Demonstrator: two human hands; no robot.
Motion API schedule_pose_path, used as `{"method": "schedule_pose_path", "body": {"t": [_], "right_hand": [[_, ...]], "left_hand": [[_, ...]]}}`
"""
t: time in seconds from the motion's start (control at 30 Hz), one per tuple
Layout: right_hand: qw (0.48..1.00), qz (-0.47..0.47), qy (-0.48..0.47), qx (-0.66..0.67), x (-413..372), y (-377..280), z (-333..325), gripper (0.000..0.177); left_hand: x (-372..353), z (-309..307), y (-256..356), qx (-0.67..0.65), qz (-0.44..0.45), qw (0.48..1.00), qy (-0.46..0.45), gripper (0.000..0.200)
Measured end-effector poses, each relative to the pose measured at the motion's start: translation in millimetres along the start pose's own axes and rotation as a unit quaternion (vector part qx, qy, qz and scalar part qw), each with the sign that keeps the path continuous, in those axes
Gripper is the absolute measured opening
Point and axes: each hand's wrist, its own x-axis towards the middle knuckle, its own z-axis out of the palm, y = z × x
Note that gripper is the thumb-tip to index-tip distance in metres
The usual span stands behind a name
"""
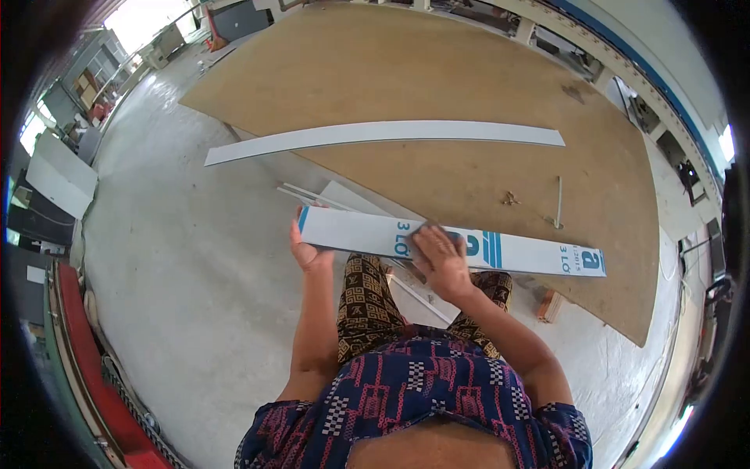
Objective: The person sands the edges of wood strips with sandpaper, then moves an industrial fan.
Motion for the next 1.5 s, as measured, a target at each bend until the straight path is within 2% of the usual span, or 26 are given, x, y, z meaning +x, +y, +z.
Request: {"method": "schedule_pose_path", "body": {"t": [0.1,0.2,0.3,0.43,0.63,0.7,0.77,0.87,0.97,1.0,1.07,1.17,1.27,1.37,1.47,1.5], "right_hand": [[0.996,-0.058,-0.062,-0.005,18.4,-22.7,13.5,0.044],[0.994,-0.080,-0.070,-0.002,18.8,-18.5,11.5,0.043],[0.996,-0.053,-0.070,-0.010,9.5,-10.6,-4.7,0.043],[0.999,-0.005,-0.017,-0.042,-19.3,36.7,-24.4,0.044],[0.976,0.155,0.060,-0.143,-84.3,148.9,-65.1,0.042],[0.942,0.283,0.049,-0.176,-99.6,164.4,-90.1,0.040],[0.920,0.321,0.103,-0.201,-123.1,199.8,-103.9,0.038],[0.920,0.323,0.193,-0.109,-154.4,237.5,-130.1,0.034],[0.891,0.334,0.307,-0.028,-193.5,295.7,-135.4,0.032],[0.853,0.377,0.355,0.066,-202.9,300.6,-137.3,0.032],[0.744,0.444,0.433,0.249,-217.8,305.8,-143.3,0.034],[0.661,0.456,0.499,0.327,-223.7,263.5,-147.6,0.045],[0.565,0.429,0.542,0.452,-216.5,208.6,-139.6,0.058],[0.587,0.408,0.457,0.529,-232.2,216.4,-110.2,0.067],[0.526,0.451,0.401,0.599,-214.0,208.1,-81.8,0.050],[0.544,0.443,0.370,0.609,-204.9,198.3,-75.6,0.050]], "left_hand": [[-0.8,-5.9,-2.4,0.005,0.015,1.000,-0.008,0.031],[-1.6,-5.3,-2.9,0.001,0.022,1.000,0.016,0.032],[-1.7,-2.6,-2.5,-0.021,0.010,0.999,0.024,0.032],[-1.2,-0.1,-2.5,-0.022,0.001,1.000,0.013,0.032],[3.9,-10.0,0.6,-0.024,-0.011,0.999,0.020,0.030],[5.3,-10.1,1.4,-0.026,-0.010,0.999,0.021,0.030],[0.8,-1.9,1.9,-0.019,-0.018,1.000,0.015,0.031],[1.7,-0.3,4.2,-0.016,-0.034,0.999,0.014,0.037],[-1.0,12.2,4.0,-0.010,-0.041,0.999,0.020,0.046],[-2.7,17.8,4.5,-0.007,-0.040,0.999,0.023,0.049],[-2.8,23.5,4.8,-0.011,-0.038,0.999,0.011,0.053],[-4.1,28.3,5.0,-0.011,-0.038,0.999,-0.002,0.053],[-2.2,26.5,5.3,-0.011,-0.028,1.000,-0.004,0.053],[0.6,25.3,5.5,-0.013,-0.027,1.000,-0.005,0.051],[0.0,24.4,5.2,-0.006,-0.018,1.000,0.006,0.049],[-0.2,24.3,5.0,-0.002,-0.012,1.000,0.014,0.049]]}}
